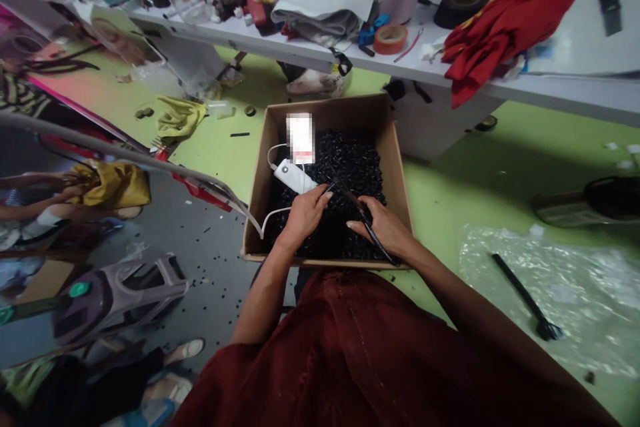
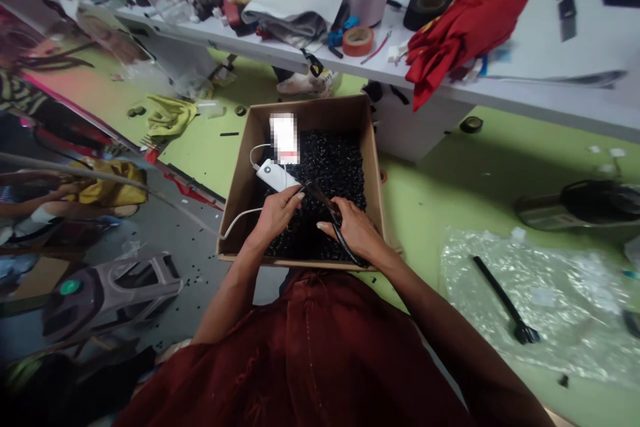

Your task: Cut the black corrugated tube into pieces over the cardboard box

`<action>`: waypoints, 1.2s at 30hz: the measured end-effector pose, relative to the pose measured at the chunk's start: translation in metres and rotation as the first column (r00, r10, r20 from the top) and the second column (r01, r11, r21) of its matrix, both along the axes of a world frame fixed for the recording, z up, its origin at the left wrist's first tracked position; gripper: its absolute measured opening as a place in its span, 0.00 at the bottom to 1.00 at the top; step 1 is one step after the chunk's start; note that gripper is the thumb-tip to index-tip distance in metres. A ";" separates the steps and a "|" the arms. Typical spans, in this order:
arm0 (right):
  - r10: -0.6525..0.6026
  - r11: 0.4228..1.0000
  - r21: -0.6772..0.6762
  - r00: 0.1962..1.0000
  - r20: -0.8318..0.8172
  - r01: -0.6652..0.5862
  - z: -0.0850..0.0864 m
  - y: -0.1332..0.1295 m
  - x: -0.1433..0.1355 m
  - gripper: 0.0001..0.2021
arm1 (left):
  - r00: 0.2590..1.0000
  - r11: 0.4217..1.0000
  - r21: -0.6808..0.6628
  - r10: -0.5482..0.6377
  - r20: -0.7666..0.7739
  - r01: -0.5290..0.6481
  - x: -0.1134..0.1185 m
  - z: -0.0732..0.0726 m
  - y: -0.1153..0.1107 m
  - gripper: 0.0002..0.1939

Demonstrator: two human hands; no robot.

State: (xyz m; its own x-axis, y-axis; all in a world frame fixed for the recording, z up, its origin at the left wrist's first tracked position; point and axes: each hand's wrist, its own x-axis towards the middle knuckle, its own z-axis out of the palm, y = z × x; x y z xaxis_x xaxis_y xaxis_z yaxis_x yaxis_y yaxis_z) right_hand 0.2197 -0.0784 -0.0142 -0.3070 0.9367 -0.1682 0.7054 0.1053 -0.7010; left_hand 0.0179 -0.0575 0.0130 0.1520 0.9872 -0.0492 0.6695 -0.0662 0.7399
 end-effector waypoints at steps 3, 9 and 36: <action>0.004 0.999 0.032 1.000 0.008 -0.004 -0.007 0.000 0.003 0.29 | 1.000 1.000 -0.010 0.010 0.029 -0.010 0.001 0.001 0.000 0.20; 0.003 0.998 0.057 1.000 -0.001 -0.003 -0.015 -0.001 0.007 0.28 | 0.999 0.999 -0.040 0.006 0.034 -0.004 0.004 0.001 0.001 0.19; 0.086 0.996 0.026 0.991 -0.099 -0.084 0.002 -0.001 0.005 0.16 | 0.989 0.993 -0.081 -0.076 0.129 0.087 0.005 -0.004 -0.002 0.22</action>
State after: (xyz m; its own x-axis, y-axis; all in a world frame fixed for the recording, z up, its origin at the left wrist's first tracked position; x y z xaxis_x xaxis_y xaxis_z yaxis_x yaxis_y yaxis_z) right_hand 0.2247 -0.0799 -0.0122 -0.3999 0.9096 -0.1123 0.6198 0.1781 -0.7642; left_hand 0.0233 -0.0590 0.0092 0.2423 0.9641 -0.1085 0.5659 -0.0496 0.8229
